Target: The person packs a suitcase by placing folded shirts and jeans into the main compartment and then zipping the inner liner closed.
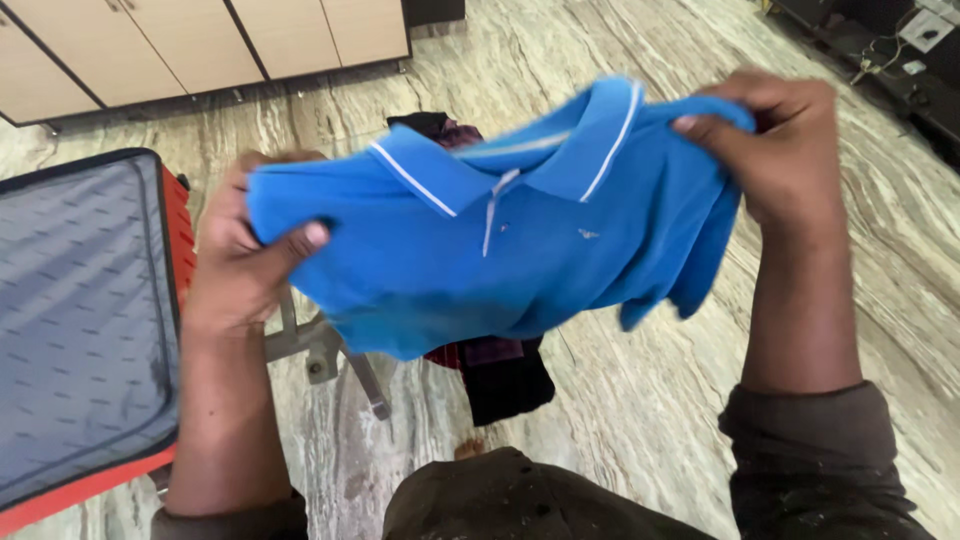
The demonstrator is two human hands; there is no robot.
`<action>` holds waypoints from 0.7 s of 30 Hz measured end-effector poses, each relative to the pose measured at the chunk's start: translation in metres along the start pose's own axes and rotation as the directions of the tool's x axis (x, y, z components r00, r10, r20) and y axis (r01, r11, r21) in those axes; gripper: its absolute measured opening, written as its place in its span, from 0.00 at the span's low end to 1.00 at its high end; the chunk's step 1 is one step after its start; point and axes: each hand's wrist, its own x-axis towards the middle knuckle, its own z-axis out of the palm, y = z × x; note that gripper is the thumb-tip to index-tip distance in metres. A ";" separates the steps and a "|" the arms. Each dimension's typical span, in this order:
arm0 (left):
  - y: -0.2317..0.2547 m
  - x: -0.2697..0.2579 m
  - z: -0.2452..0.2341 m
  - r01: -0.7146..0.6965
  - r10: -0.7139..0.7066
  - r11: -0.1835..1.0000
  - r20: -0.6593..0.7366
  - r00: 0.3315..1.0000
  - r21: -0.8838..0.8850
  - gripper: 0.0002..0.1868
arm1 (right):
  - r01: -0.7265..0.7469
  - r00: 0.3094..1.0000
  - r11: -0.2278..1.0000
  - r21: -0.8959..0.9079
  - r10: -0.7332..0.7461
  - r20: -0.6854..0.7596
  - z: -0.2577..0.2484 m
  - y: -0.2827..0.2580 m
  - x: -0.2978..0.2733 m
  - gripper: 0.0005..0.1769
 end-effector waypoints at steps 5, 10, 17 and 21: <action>0.011 0.007 0.046 -0.375 0.392 0.908 -0.063 0.918 0.189 0.17 | 0.207 0.978 0.798 0.566 -0.186 -0.096 -0.005 -0.018 -0.011 0.04; -0.018 0.031 0.126 -0.354 0.364 0.930 -0.110 0.925 0.094 0.17 | 0.115 0.993 0.493 0.862 -0.045 -0.106 0.043 -0.051 -0.036 0.13; -0.046 0.026 0.209 -0.330 0.274 0.889 0.209 0.939 0.317 0.18 | 0.467 0.884 0.845 0.261 -0.450 -0.126 0.077 -0.008 0.001 0.10; -0.046 0.051 0.207 -0.215 0.208 0.975 0.122 0.971 0.055 0.11 | 0.195 0.979 0.823 0.534 -0.196 -0.054 0.082 0.055 0.022 0.14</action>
